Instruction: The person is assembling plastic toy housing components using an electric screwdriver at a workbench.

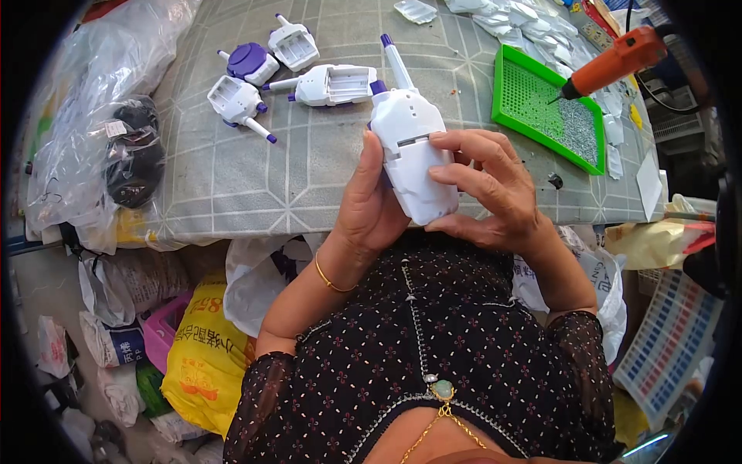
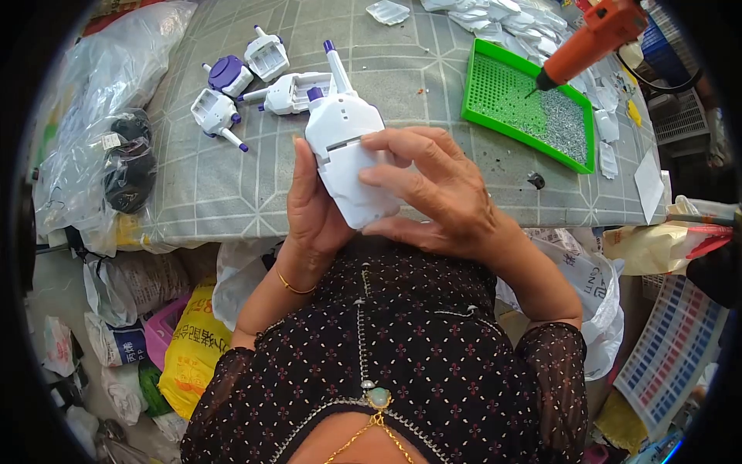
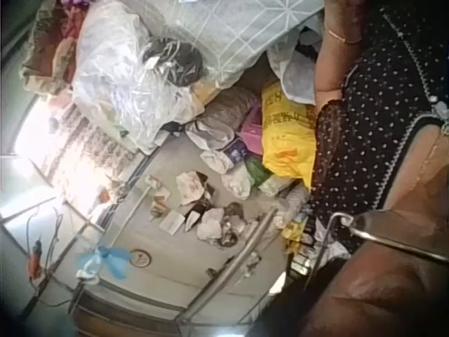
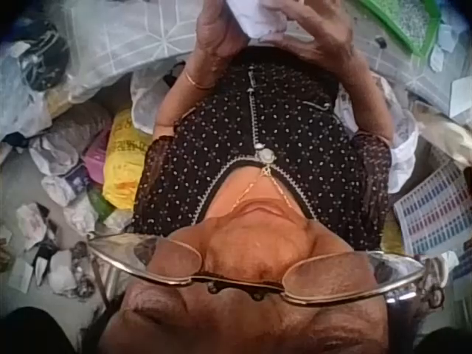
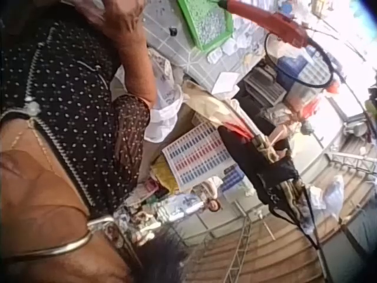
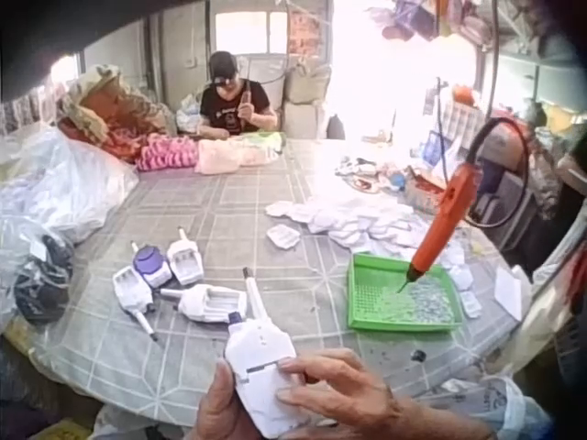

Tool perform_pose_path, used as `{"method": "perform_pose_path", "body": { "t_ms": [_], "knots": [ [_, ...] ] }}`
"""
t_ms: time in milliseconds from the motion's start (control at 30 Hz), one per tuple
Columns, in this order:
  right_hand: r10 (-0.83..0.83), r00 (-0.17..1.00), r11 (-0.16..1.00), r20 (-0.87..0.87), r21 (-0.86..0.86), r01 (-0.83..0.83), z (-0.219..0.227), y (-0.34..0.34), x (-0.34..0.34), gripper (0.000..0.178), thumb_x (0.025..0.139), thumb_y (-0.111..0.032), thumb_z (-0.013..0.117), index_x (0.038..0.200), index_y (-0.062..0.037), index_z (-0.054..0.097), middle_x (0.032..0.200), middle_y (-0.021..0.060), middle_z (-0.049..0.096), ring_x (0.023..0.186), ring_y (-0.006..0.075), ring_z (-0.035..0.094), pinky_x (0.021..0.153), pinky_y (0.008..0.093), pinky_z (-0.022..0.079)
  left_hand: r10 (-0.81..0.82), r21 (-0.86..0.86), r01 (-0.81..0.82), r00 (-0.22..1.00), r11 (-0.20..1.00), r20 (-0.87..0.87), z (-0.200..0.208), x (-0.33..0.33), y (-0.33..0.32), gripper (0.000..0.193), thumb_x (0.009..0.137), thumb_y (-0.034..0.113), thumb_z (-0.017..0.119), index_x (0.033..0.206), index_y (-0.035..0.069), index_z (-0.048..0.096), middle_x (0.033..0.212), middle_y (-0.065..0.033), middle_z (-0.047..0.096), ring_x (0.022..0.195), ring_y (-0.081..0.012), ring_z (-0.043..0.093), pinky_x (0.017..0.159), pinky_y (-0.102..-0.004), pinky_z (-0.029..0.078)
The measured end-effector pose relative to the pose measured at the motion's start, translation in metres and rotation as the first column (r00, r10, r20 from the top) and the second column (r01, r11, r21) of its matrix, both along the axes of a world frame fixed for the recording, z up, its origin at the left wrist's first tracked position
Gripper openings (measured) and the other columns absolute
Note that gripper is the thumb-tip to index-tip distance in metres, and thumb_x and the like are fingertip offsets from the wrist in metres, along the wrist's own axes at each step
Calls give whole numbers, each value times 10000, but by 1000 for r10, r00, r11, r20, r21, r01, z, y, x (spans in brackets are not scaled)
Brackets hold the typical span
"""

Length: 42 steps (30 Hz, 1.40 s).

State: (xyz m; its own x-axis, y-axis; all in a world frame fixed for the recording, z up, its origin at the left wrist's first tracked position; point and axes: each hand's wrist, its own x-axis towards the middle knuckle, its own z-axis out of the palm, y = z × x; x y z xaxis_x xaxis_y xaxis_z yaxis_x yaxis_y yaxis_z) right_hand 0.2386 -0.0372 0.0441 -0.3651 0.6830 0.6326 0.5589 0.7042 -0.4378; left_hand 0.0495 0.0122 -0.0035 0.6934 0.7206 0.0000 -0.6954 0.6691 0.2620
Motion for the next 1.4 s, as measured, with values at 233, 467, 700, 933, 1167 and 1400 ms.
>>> {"method": "perform_pose_path", "body": {
  "t_ms": [233,467,700,933,1167,1400],
  "knots": [
    [-151,978,981,146,146,130,-1,-13,0,626,688,-408,897,1235,-155,729,1276,134,623,1087,295,608,869,405,526,-46,264,67,995,962,-86,4,-4,-2,736,1029,616,501,1519,77,397,1367,-138,589,1257,-279,601,1077,-462,501],
    [-88,987,988,-135,-139,69,-23,-6,3,633,679,-390,922,1229,-122,758,1195,96,583,1010,218,584,794,342,478,73,136,-42,969,990,-234,3,0,-8,713,1042,598,488,1520,79,387,1380,-137,582,1271,-273,591,1087,-465,492],
    [-231,968,933,-96,-305,193,-26,-5,-13,644,854,-240,828,1421,-55,586,1395,172,576,1252,307,586,1051,387,474,220,136,-188,934,973,-281,-5,10,-5,620,1081,501,473,1530,84,375,1460,-142,520,1343,-269,536,1136,-470,454],
    [-152,979,846,-133,-529,59,-46,12,48,508,869,-109,752,1355,-64,612,1420,126,604,1270,279,590,1062,391,480,-4,112,656,172,747,-985,21,-24,-1,375,1045,359,632,1240,44,688,1259,-140,682,1073,-168,680,847,-332,563],
    [-115,992,957,58,-260,126,-57,12,54,479,859,-68,735,1326,-86,633,1393,152,607,1255,302,601,1053,412,487,931,681,678,365,-277,15,15,14,37,613,821,355,808,1301,23,618,1250,-203,619,1143,-380,587,1014,-510,418],
    [-654,638,710,-406,-39,703,-1,17,99,586,871,-176,807,1372,-20,548,1301,101,620,1140,217,621,961,351,479,918,684,707,370,-179,-143,-14,22,41,678,855,378,780,1346,-43,576,1252,-198,621,1155,-376,582,968,-474,452]
  ]
}}
